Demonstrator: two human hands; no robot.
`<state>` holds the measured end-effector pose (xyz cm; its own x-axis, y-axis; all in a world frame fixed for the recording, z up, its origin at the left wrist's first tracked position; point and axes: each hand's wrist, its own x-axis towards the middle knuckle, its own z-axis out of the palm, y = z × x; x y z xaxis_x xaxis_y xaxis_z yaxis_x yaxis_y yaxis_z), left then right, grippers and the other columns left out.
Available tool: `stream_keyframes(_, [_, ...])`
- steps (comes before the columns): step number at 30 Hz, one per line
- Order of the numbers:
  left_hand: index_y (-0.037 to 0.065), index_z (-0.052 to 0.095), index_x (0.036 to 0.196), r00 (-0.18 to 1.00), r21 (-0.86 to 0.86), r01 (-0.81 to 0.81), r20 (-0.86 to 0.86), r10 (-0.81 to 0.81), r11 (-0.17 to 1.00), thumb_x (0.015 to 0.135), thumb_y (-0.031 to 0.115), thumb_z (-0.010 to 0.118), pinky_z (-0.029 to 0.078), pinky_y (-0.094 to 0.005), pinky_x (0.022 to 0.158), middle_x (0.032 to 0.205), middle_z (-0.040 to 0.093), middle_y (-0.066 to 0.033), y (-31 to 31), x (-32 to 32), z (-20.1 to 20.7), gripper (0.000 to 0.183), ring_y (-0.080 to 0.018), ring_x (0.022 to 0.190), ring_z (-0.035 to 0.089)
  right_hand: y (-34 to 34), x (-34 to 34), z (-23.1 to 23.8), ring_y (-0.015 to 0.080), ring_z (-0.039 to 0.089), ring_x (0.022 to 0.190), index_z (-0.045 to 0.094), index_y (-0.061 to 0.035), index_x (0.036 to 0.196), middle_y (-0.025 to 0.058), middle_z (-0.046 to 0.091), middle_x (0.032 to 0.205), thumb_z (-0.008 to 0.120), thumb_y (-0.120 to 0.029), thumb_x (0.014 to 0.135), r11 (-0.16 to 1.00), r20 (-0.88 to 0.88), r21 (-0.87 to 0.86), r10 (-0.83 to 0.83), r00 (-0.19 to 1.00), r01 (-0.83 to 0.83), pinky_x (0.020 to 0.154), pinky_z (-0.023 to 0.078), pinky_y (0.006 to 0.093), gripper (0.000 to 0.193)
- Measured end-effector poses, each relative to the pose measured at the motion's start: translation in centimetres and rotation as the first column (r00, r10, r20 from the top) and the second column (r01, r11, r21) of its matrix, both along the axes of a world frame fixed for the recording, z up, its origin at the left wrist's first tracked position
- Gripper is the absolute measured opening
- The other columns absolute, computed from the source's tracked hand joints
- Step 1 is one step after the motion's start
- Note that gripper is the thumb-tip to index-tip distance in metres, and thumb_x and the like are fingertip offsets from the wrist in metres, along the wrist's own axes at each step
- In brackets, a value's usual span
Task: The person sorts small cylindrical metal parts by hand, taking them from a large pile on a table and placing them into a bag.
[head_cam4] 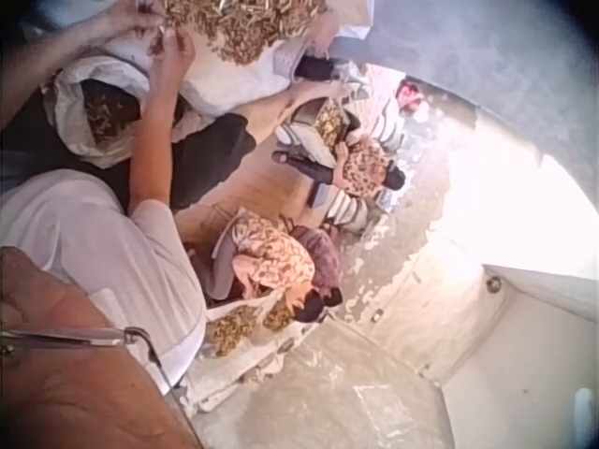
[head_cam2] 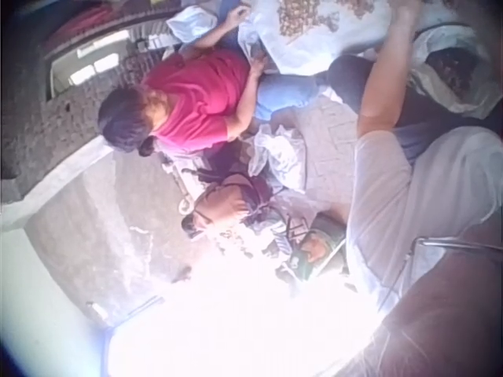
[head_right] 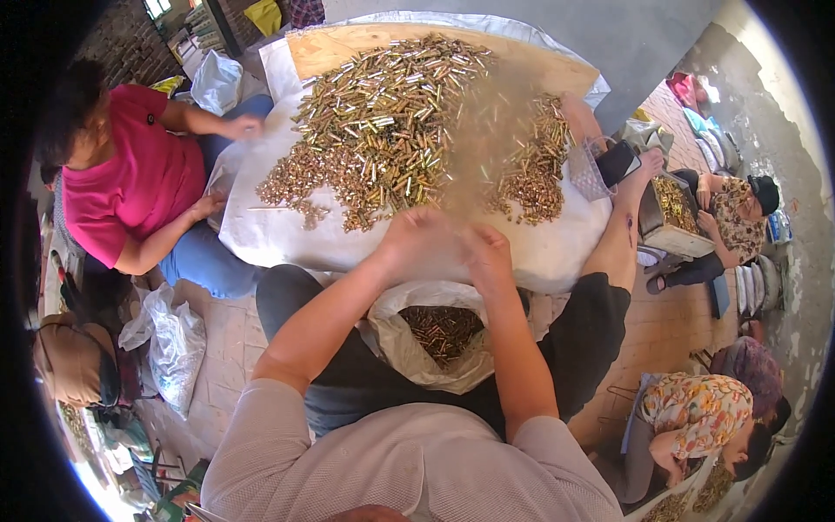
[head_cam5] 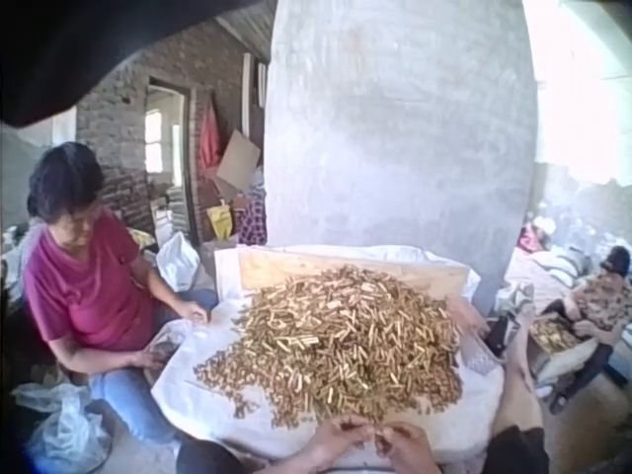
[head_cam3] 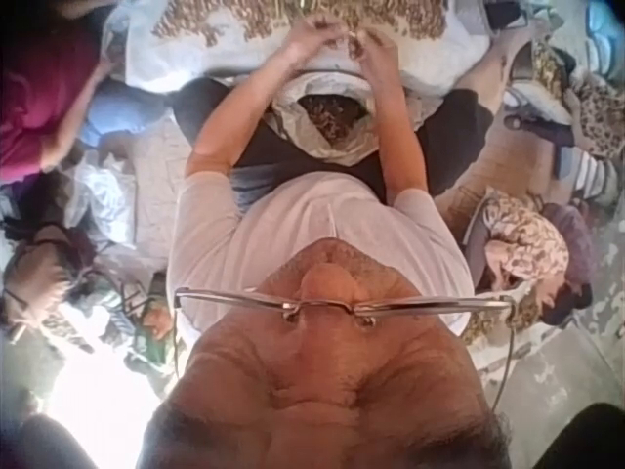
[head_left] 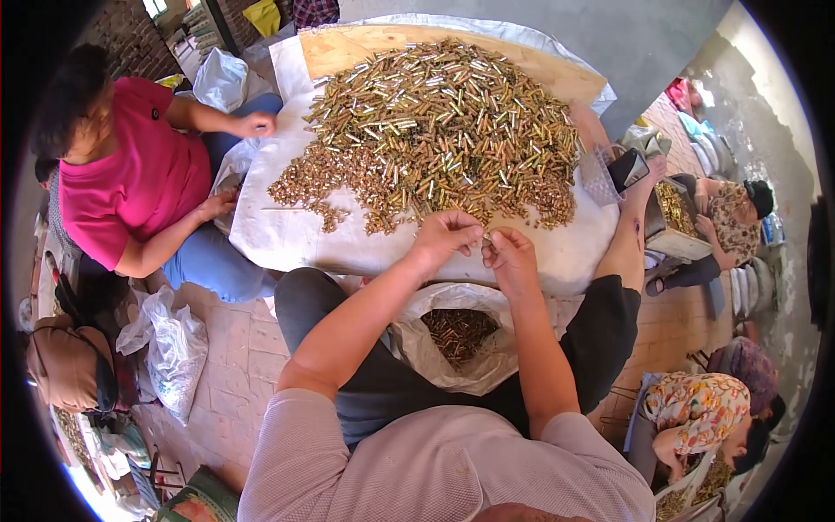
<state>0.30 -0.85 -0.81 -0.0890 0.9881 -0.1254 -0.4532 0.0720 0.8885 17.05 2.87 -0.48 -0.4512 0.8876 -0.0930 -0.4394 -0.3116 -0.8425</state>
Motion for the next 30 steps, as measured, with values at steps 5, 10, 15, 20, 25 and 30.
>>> stream_keyframes(5, [0.002,0.068,0.096,0.595,0.191,-0.176,-0.761,0.259,0.966,0.087,0.016,0.07,0.054,-0.0374,0.069,0.09,0.067,-0.0098,2.0,-4.5,0.4,0.017,-0.0242,0.075,0.065,1.6,2.6,-0.1,0.0091,0.058,0.063,0.067,-0.0029,0.088,0.0017,0.064,0.074,0.067,-0.01,0.09,0.951,0.314,0.097,0.25,0.916,-0.293,0.055,0.046,0.0236,0.007])
stream_keyframes(10, [0.002,0.065,0.102,-0.091,0.338,-0.209,-0.941,0.326,0.918,0.084,0.012,0.065,0.054,-0.0458,0.081,0.106,0.06,-0.0203,2.6,-6.1,0.4,0.02,-0.0371,0.097,0.063,1.5,2.4,0.1,0.0072,0.056,0.062,0.069,-0.0021,0.088,0.0008,0.064,0.073,0.068,-0.01,0.088,0.708,0.567,0.017,0.575,0.591,-0.706,0.057,0.045,0.0228,0.008])
stream_keyframes(15, [0.0,0.063,0.1,-0.158,0.129,-0.227,-0.983,0.094,0.965,0.079,0.001,0.063,0.054,-0.0423,0.087,0.109,0.06,-0.0218,3.9,-5.3,-0.2,0.021,-0.0369,0.105,0.062,4.4,2.6,-4.1,0.0143,0.06,0.069,0.07,0.0009,0.096,0.0054,0.066,0.079,0.067,-0.007,0.087,0.591,0.692,0.68,-0.323,0.646,-0.433,0.063,0.049,0.0305,0.012])
stream_keyframes(20, [0.0,0.064,0.099,-0.042,0.053,-0.271,-0.998,0.043,0.961,0.081,0.004,0.062,0.054,-0.0443,0.085,0.108,0.062,-0.0226,3.5,-6.5,-1.3,0.018,-0.0382,0.098,0.065,4.7,0.3,-3.2,0.0293,0.064,0.077,0.07,-0.0028,0.099,0.0154,0.065,0.089,0.07,-0.007,0.082,0.499,0.666,0.746,-0.581,0.468,-0.441,0.071,0.051,0.0374,0.017])
stream_keyframes(25, [0.001,0.07,0.098,0.049,0.051,-0.187,-0.997,0.061,0.981,0.083,0.012,0.067,0.053,-0.0454,0.081,0.096,0.067,-0.0228,2.6,-7.2,-1.8,0.018,-0.0386,0.092,0.065,4.9,0.0,-3.6,0.0358,0.063,0.08,0.071,-0.0047,0.098,0.0182,0.063,0.09,0.073,-0.009,0.08,0.509,0.68,0.73,-0.606,0.412,-0.456,0.073,0.051,0.0411,0.019])
stream_keyframes(30, [0.0,0.07,0.105,0.528,-0.09,-0.032,-0.847,-0.06,0.995,0.084,0.01,0.068,0.053,-0.0341,0.068,0.089,0.071,-0.0131,1.2,-7.4,-0.6,0.023,-0.0201,0.077,0.067,4.9,0.1,-3.2,0.0372,0.062,0.078,0.068,-0.0029,0.089,0.0184,0.062,0.086,0.073,-0.008,0.078,0.497,0.658,0.753,-0.597,0.459,-0.431,0.072,0.05,0.0434,0.013])
